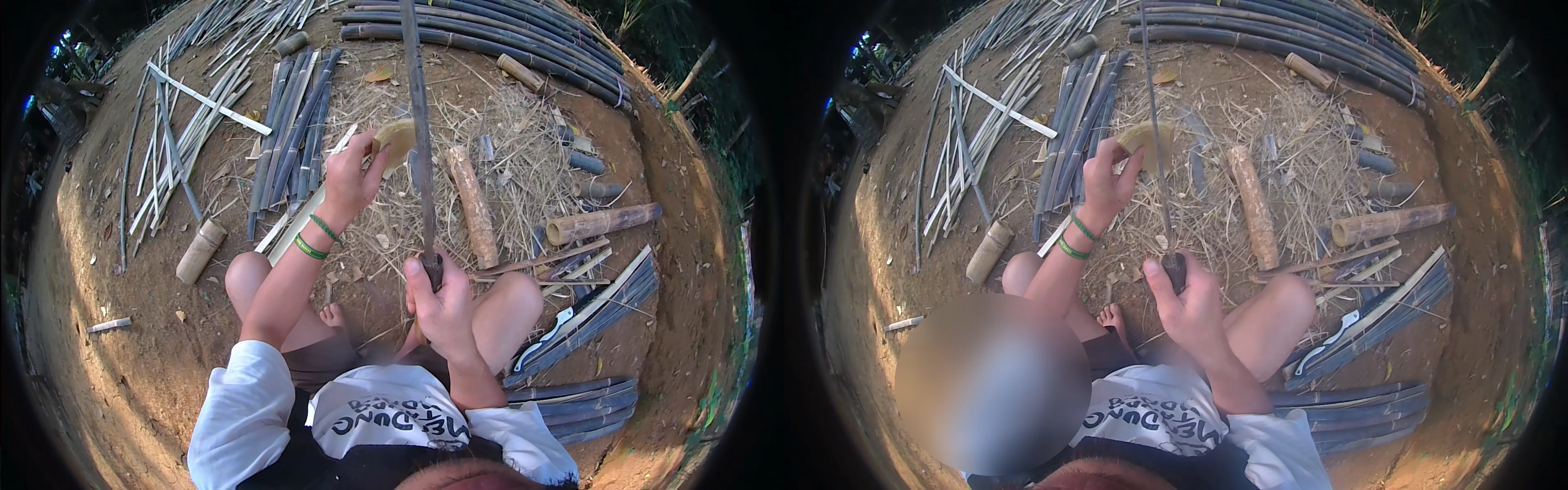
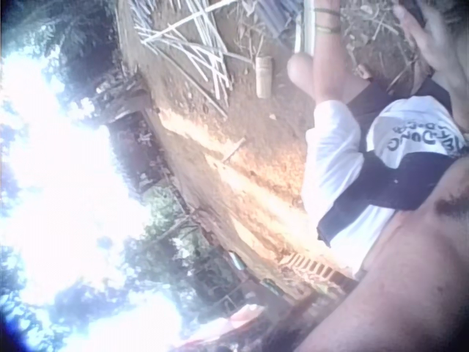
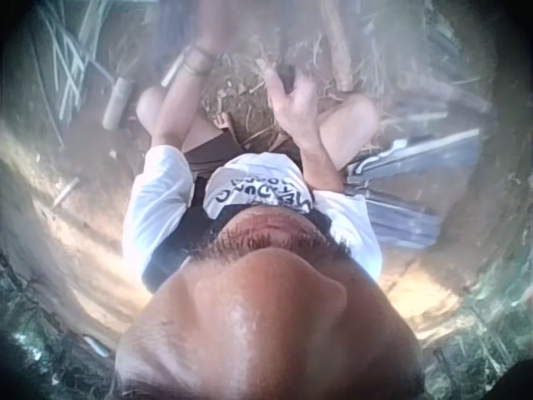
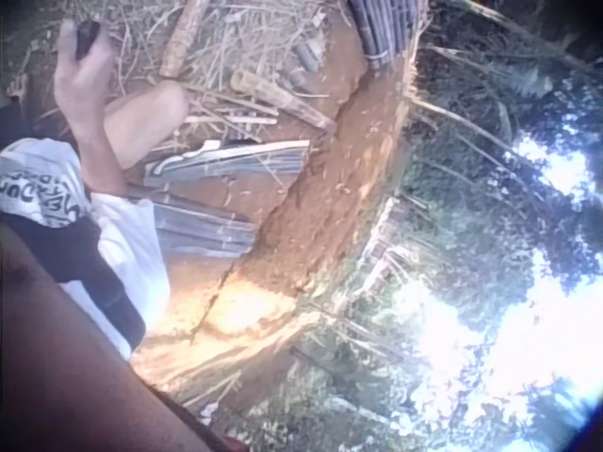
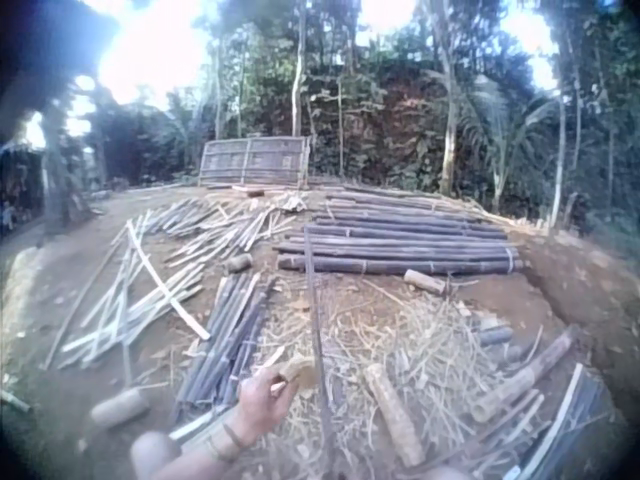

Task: The person splits bamboo stalks by positioning a machete on the end of a stalk and striking it with a wooden club, then separates the split pieces by hand.

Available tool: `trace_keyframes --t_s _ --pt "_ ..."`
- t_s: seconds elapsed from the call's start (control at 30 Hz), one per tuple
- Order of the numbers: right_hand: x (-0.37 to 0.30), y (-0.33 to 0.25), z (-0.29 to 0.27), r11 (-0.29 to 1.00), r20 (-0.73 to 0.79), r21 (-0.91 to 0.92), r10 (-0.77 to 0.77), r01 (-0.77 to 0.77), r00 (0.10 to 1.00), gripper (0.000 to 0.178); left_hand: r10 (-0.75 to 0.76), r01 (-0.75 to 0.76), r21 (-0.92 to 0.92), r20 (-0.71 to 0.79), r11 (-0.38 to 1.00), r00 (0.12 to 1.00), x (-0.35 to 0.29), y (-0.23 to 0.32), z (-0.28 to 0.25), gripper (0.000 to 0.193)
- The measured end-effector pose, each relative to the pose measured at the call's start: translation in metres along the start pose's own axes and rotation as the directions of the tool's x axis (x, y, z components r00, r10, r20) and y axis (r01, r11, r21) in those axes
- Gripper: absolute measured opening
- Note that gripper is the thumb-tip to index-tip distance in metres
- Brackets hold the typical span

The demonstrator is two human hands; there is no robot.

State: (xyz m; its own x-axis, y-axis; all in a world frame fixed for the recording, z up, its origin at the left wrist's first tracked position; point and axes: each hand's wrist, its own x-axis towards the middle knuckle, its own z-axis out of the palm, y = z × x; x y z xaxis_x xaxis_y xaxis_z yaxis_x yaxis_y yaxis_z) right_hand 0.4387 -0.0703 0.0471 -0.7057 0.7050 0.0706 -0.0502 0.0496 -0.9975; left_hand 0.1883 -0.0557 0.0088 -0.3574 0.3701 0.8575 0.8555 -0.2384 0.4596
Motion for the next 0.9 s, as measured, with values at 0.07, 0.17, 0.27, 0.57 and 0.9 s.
trace_keyframes --t_s 0.07,0.17,0.27,0.57,0.9 --pt "-0.001 -0.002 0.001 1.000 0.017 -0.009 0.018 -0.018 1.000 0.036 -0.002 0.002 0.005 -0.008 1.000 1.000 -0.003 0.000 0.000 0.033" --pt "-0.003 -0.002 0.001 0.999 0.038 0.011 0.039 -0.040 0.998 0.037 -0.014 0.014 0.015 0.007 1.000 1.000 -0.008 0.001 -0.002 0.033" --pt "-0.004 -0.001 0.001 0.999 0.054 0.022 0.047 -0.049 0.997 0.037 -0.014 0.014 0.005 0.020 1.000 1.000 -0.009 0.005 -0.005 0.033" --pt "-0.008 -0.004 0.002 0.998 0.074 -0.028 0.057 -0.055 0.996 0.036 -0.018 0.019 -0.021 0.030 1.000 0.999 -0.012 0.011 -0.013 0.030" --pt "-0.008 0.002 0.000 0.996 0.126 -0.002 0.083 -0.084 0.988 0.036 0.021 -0.023 0.037 0.057 0.999 0.998 -0.009 0.018 -0.022 0.036"
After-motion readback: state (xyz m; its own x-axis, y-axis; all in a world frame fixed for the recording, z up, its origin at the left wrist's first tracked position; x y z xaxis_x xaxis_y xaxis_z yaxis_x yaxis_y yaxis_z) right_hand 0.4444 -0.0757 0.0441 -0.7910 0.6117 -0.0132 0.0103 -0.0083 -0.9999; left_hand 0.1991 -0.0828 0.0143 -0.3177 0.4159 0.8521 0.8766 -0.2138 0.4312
